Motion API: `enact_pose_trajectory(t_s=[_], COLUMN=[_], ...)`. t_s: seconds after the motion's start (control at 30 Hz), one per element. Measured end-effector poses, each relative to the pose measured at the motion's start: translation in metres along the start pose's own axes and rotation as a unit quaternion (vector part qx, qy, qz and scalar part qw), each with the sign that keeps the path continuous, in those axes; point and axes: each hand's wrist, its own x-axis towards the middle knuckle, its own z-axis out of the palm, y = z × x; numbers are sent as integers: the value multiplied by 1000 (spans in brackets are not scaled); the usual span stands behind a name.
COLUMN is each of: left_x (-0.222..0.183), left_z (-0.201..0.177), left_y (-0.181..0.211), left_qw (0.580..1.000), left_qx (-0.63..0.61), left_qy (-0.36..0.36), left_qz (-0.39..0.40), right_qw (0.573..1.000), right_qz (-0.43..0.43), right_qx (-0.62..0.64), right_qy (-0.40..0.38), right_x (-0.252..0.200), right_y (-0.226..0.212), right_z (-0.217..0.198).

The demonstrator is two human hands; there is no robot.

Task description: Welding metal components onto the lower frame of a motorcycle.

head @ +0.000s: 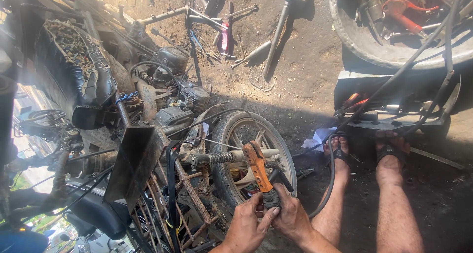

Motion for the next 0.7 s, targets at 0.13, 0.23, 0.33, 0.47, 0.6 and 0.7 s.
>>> enact_pose_trajectory(t_s=[0.13, 0.23, 0.33, 0.47, 0.6, 0.7], left_x=[1, 0, 1, 0, 0, 1], left_z=[-1, -2, -1, 0, 0, 2], left_y=[0, 2, 2, 1, -2, -2], left_qw=[1000, 1000, 1000, 1000, 1000, 1000], left_qx=[-10, -3, 0, -13, 6, -1], left_qy=[-12, -8, -7, -5, 2, 1], left_qz=[-5, 2, -6, -6, -1, 1], right_qw=[1000, 1000, 1000, 1000, 1000, 1000], right_qz=[3, -5, -13, 16, -17, -1], right_qx=[-10, 1, -23, -17, -10, -14], right_qy=[-14, -11, -8, -13, -4, -9], right_x=[-1, 0, 0, 1, 1, 2], right_y=[9, 5, 6, -5, -7, -7], right_z=[2, 1, 1, -3, -4, -5])
